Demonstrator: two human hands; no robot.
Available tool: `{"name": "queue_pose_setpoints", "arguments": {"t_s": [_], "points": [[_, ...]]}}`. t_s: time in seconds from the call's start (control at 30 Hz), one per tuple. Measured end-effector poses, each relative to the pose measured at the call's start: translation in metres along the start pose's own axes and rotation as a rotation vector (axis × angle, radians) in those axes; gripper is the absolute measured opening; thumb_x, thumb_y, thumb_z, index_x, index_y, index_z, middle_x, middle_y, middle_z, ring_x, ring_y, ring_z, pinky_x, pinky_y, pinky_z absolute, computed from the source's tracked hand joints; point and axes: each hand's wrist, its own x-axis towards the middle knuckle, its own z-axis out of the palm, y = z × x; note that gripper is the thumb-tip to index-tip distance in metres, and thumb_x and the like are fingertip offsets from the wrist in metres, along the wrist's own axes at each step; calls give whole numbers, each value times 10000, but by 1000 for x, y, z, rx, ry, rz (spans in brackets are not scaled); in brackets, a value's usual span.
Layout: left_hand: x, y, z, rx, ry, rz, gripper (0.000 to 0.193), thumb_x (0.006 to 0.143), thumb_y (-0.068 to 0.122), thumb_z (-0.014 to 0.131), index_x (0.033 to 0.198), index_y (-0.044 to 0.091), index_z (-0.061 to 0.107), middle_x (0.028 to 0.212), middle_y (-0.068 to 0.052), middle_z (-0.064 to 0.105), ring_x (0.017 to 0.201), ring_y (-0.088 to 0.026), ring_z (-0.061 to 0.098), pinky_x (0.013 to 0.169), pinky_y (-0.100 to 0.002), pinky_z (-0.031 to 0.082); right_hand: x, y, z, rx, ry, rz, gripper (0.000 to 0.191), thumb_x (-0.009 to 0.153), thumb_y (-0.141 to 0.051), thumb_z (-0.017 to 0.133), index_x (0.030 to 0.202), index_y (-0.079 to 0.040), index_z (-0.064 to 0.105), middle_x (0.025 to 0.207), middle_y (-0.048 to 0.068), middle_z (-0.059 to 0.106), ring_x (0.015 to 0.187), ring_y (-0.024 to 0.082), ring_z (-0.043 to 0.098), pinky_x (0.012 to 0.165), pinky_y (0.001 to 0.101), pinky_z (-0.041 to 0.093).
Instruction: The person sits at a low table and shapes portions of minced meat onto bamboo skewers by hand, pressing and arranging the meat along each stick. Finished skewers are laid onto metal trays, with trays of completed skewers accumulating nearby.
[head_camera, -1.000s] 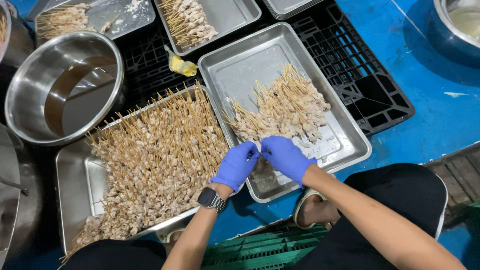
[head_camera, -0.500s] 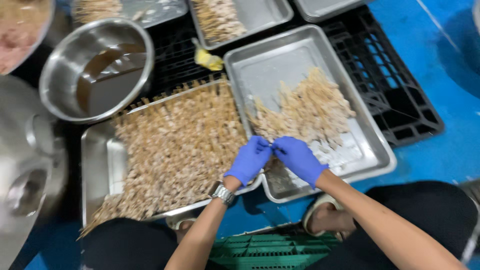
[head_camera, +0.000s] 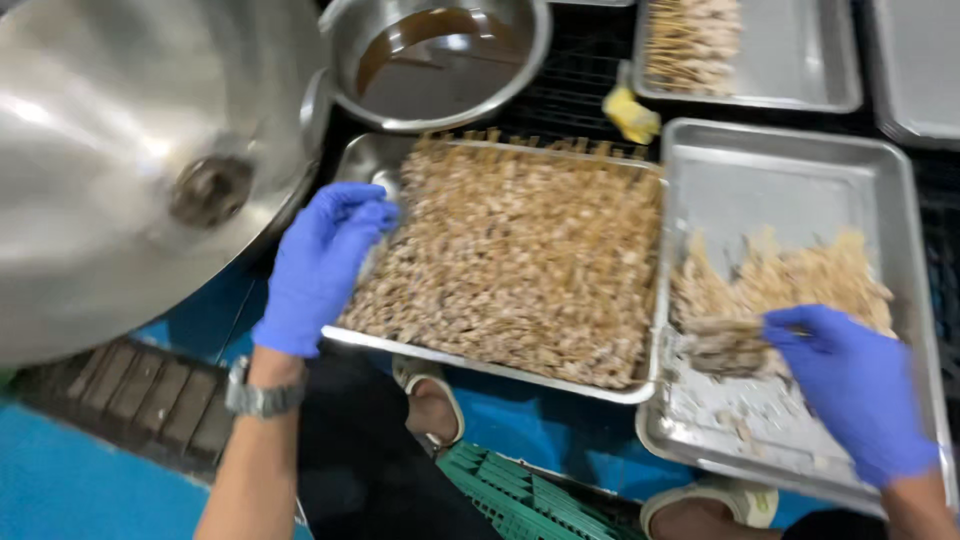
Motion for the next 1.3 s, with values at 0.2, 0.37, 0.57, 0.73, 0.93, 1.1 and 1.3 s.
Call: {"name": "queue_pose_setpoints", "arguments": {"t_s": [0.2,0.37,0.57,0.73,0.93,1.1,1.3], "points": [[-17,-42,-70,304,217,21,235,1036,190,622,1192,16,650,1003,-85,734,905,-126,697,826,-283,557,9,-163,15,377,54,-305,210,986,-103,724,1177,-16,738,1026,58,724,833,96,609,733,239,485],[-49,-42,-98,359,326,-136,190,1004,218,635,1102,61,675,769,-94,708,645,-152,700,616,-296,538,49,-305,124,517,-77,-626,149,987,-85,742,1118,-15,731,1102,60,732,943,96,672,858,238,562],[-57,-37,-120,300,406,56,157,1046,172,622,1108,34,663,848,-61,740,762,-123,741,686,-270,556,94,-408,319,344,-124,-1079,117,904,-82,727,1000,-24,694,927,173,675,867,352,663,785,435,530],[-60,-46,-134,226,415,42,184,1019,140,641,1153,17,661,934,-83,741,829,-137,736,741,-274,569,104,-418,425,122,-252,-1235,95,883,-102,664,965,-56,675,927,187,668,896,399,646,804,489,518],[-62,-51,-141,270,424,0,196,991,171,688,1131,33,671,950,-113,724,811,-198,728,735,-288,567,96,-421,447,-102,-536,-1377,209,863,-256,685,935,-61,661,917,188,677,923,399,659,800,486,535],[-62,-51,-142,259,415,19,208,995,188,691,1142,43,669,980,-117,730,853,-219,737,771,-291,576,83,-431,411,-83,-816,-1377,333,846,-327,673,1028,-51,713,977,212,703,913,400,671,809,463,538],[-61,-47,-141,171,392,-42,211,990,184,681,1153,50,675,996,-93,747,875,-193,761,784,-287,589,116,-439,402,72,-853,-728,472,946,-445,560,1155,-50,710,1076,216,758,1025,387,708,898,456,547]]}}
